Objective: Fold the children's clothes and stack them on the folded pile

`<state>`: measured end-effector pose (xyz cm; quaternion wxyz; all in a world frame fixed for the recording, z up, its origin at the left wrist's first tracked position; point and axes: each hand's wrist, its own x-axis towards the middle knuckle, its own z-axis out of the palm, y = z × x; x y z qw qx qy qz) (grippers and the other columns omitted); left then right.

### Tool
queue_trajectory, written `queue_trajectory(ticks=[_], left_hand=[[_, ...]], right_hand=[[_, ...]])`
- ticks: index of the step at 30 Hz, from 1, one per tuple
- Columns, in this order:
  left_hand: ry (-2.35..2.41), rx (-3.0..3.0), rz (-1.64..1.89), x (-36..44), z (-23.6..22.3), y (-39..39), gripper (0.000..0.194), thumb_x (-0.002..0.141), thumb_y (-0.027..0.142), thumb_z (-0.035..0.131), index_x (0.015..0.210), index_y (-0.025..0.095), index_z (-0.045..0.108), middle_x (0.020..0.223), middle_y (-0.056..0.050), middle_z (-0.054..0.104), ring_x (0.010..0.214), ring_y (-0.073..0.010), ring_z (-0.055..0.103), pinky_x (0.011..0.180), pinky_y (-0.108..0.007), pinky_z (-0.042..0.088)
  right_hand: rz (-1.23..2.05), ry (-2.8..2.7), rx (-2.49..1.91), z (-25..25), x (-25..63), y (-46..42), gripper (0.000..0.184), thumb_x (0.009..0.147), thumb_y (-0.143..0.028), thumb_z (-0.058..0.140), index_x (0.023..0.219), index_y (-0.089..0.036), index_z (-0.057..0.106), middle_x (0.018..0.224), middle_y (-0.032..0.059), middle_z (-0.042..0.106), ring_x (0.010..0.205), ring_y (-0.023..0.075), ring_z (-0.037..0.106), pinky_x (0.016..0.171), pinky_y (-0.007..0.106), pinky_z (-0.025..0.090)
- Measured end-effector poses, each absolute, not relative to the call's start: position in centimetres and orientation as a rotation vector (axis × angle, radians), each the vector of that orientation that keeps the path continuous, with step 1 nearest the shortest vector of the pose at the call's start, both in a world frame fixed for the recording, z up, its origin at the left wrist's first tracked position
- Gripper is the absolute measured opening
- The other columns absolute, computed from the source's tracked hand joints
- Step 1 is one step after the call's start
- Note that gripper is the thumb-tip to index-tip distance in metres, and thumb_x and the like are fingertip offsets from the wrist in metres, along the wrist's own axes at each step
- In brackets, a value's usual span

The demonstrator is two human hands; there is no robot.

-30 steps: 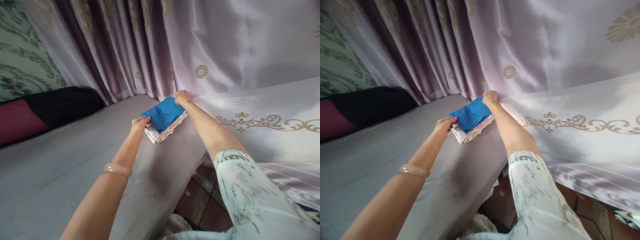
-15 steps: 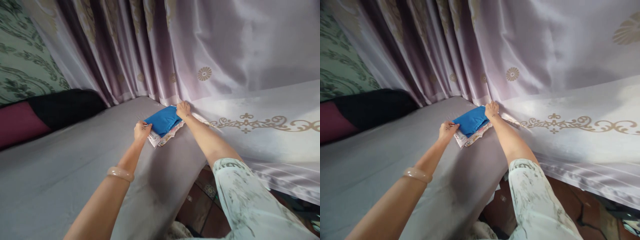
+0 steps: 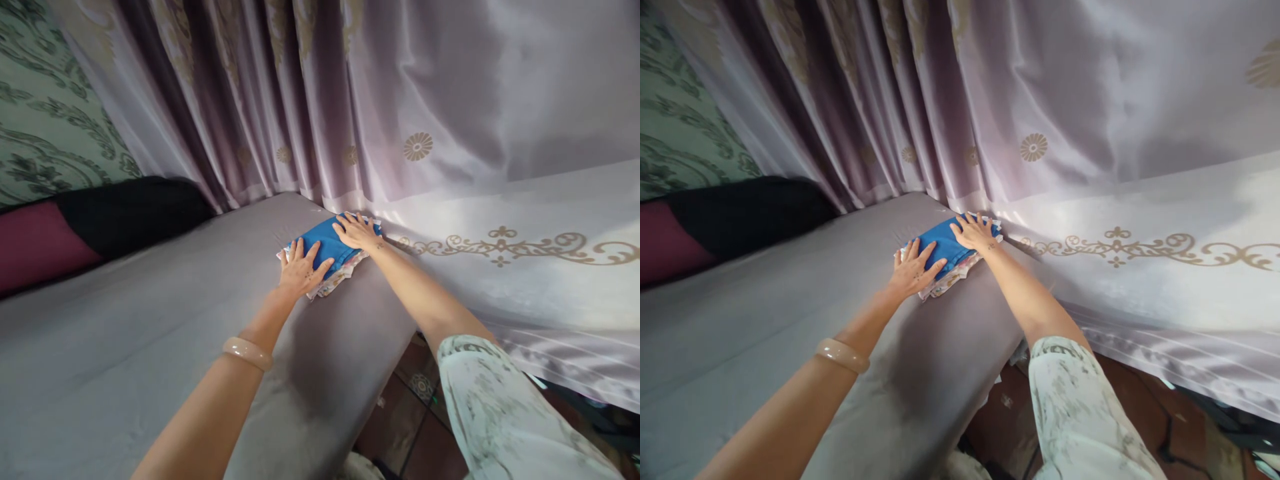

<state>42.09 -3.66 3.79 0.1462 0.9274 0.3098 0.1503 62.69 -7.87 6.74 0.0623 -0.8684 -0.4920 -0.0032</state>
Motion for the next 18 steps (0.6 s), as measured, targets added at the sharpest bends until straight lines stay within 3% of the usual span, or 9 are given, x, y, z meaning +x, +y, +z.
queue_trajectory(ticks=[3,11,18], left_hand=[[0.903,2.665,0.413,41.9,3.5,-3.6,0.079,0.082,0.076,0.036,0.148,0.031,0.034,0.158,-0.014,0.022,0.145,-0.0388,0.016,0.111,-0.066,0.013],[0.922,2.579,0.469,42.2,2.8,-3.6,0.081,0.078,0.077,0.045,0.146,0.034,0.035,0.157,-0.013,0.026,0.145,-0.0354,0.017,0.111,-0.065,0.014],[0.834,2.579,0.426,40.5,2.9,-3.4,0.087,0.08,0.076,0.042,0.151,0.029,0.025,0.159,-0.016,0.016,0.147,-0.0349,0.009,0.112,-0.064,0.009]], right_hand=[[-0.017,-1.449,-2.626,5.9,62.8,-8.2,0.064,0.096,-0.061,0.013,0.151,-0.03,0.027,0.16,0.0047,0.02,0.144,0.0362,0.014,0.11,0.065,0.013],[-0.123,-1.407,-2.626,4.9,62.4,-8.2,0.061,0.097,-0.058,0.014,0.148,-0.031,0.033,0.157,0.0047,0.027,0.142,0.0331,0.022,0.11,0.065,0.014],[-0.032,-1.432,-2.663,6.0,62.7,-8.0,0.061,0.097,-0.058,0.016,0.149,-0.03,0.031,0.158,0.0058,0.024,0.142,0.0344,0.022,0.109,0.065,0.017]])
